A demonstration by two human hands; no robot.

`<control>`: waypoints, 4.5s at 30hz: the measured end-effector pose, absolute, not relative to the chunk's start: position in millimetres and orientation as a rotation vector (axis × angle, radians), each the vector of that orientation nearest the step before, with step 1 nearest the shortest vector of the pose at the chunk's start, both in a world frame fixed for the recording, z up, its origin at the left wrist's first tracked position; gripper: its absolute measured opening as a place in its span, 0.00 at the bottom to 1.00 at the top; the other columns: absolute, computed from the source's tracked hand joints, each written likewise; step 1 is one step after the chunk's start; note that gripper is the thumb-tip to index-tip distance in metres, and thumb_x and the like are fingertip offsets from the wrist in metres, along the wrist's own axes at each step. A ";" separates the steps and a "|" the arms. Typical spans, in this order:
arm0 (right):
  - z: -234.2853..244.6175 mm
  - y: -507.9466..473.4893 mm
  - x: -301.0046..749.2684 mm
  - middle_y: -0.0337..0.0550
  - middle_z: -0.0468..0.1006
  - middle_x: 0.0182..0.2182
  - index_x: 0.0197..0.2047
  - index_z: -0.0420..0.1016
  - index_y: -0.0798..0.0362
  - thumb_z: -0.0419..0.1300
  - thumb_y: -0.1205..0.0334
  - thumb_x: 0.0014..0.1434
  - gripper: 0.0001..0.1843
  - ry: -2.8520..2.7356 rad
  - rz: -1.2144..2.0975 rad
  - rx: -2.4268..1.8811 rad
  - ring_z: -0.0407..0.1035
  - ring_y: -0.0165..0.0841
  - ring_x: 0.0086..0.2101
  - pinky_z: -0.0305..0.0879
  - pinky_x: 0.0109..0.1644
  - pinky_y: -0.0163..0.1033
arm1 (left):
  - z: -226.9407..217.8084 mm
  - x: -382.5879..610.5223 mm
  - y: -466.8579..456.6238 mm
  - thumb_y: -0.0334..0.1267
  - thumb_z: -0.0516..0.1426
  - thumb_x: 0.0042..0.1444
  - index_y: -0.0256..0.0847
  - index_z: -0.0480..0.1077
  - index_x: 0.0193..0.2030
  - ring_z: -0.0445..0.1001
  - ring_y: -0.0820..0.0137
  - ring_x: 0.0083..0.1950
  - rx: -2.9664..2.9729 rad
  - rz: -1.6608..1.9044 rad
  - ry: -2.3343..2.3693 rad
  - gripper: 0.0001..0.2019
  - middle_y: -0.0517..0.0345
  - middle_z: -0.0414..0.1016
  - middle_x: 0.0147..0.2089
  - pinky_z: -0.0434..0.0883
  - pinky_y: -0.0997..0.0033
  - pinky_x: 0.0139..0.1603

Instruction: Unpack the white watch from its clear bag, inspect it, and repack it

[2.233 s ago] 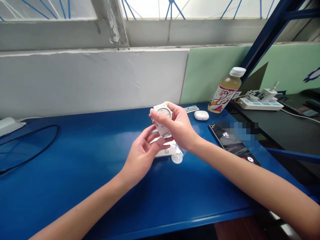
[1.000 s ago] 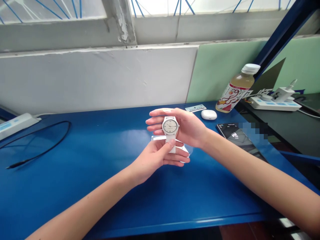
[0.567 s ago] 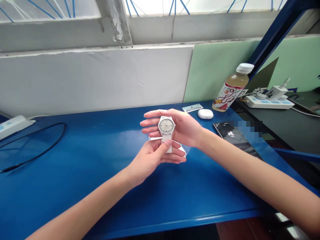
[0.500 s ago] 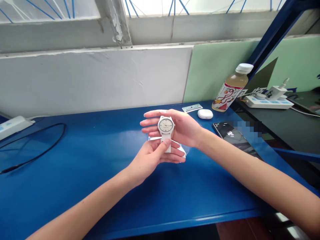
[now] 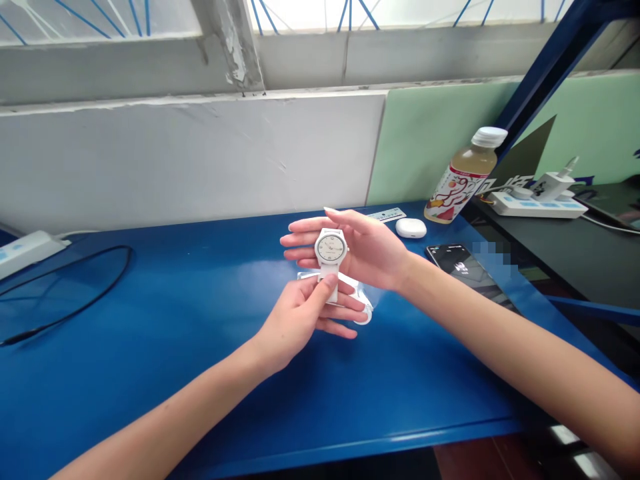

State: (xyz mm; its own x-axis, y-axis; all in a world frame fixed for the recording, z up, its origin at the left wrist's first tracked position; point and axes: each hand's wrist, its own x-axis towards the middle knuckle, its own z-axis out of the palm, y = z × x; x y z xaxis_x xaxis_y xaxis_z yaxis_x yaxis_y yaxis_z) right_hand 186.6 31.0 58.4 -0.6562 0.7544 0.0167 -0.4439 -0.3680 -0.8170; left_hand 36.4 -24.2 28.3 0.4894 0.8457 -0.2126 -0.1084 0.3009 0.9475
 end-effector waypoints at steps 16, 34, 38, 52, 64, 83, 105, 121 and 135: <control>66.4 30.2 191.9 0.48 0.83 0.47 0.43 0.82 0.52 0.50 0.51 0.68 0.21 -1.331 1.742 -0.549 0.73 0.42 0.53 0.67 0.60 0.50 | 33.5 22.8 -17.4 0.49 0.59 0.64 0.33 0.75 0.44 0.84 0.60 0.41 1.328 1.037 0.993 0.18 0.48 0.83 0.39 0.80 0.63 0.44; 14.0 -24.9 233.8 0.44 0.82 0.46 0.41 0.84 0.46 0.68 0.60 0.57 0.07 -1.623 0.918 -0.969 0.77 0.40 0.46 0.77 0.43 0.41 | 1.2 10.3 -5.2 0.31 0.55 0.67 0.39 0.68 0.58 0.75 0.61 0.58 2.833 1.308 0.728 0.14 0.44 0.77 0.56 0.75 0.58 0.56; 14.6 -23.9 242.5 0.43 0.83 0.45 0.41 0.84 0.44 0.68 0.61 0.56 0.08 -1.613 0.838 -0.991 0.77 0.39 0.45 0.78 0.43 0.40 | -0.1 12.2 -5.9 0.40 0.59 0.65 0.39 0.60 0.66 0.68 0.56 0.66 2.800 1.109 0.862 0.25 0.39 0.68 0.65 0.70 0.51 0.62; 10.0 -13.8 263.1 0.47 0.85 0.36 0.34 0.82 0.51 0.62 0.64 0.59 0.07 -1.894 0.005 -1.232 0.78 0.40 0.31 0.77 0.33 0.44 | -5.5 0.3 -0.3 0.43 0.56 0.66 0.45 0.45 0.73 0.60 0.54 0.70 2.552 0.556 1.045 0.33 0.43 0.62 0.68 0.53 0.39 0.70; 6.5 -15.6 255.3 0.47 0.85 0.41 0.42 0.82 0.52 0.63 0.57 0.60 0.11 -1.755 0.647 -1.287 0.80 0.42 0.37 0.79 0.41 0.46 | -0.5 0.3 -2.6 0.41 0.54 0.68 0.46 0.55 0.68 0.65 0.54 0.65 2.514 0.714 1.017 0.24 0.44 0.63 0.63 0.70 0.49 0.60; -2.6 -14.8 257.8 0.50 0.81 0.48 0.48 0.80 0.51 0.55 0.59 0.67 0.13 -2.384 0.110 -1.154 0.75 0.44 0.44 0.75 0.47 0.52 | -5.1 -0.2 -2.4 0.41 0.55 0.67 0.44 0.64 0.65 0.66 0.52 0.61 2.696 0.609 1.030 0.20 0.43 0.67 0.61 0.66 0.42 0.61; 4.0 -29.8 247.9 0.54 0.58 0.69 0.57 0.73 0.54 0.52 0.55 0.69 0.20 -2.546 0.355 -1.107 0.43 0.50 0.70 0.57 0.68 0.58 | -11.6 -0.1 -1.9 0.40 0.55 0.67 0.45 0.64 0.65 0.66 0.52 0.63 2.646 0.648 1.038 0.20 0.43 0.67 0.62 0.67 0.44 0.61; 2.0 -17.4 262.5 0.56 0.77 0.55 0.40 0.82 0.55 0.54 0.58 0.67 0.16 -2.310 0.072 -1.369 0.59 0.53 0.63 0.64 0.62 0.61 | -0.5 -1.0 -2.5 0.51 0.45 0.71 0.42 0.49 0.73 0.41 0.50 0.76 2.730 0.195 1.029 0.28 0.41 0.48 0.75 0.51 0.43 0.71; 0.8 -24.3 248.2 0.52 0.80 0.49 0.52 0.77 0.55 0.58 0.58 0.65 0.16 -2.317 0.328 -1.169 0.72 0.44 0.52 0.70 0.56 0.49 | -3.1 -1.1 -2.3 0.51 0.42 0.72 0.43 0.46 0.74 0.40 0.50 0.76 2.787 0.103 1.068 0.29 0.41 0.45 0.76 0.48 0.46 0.72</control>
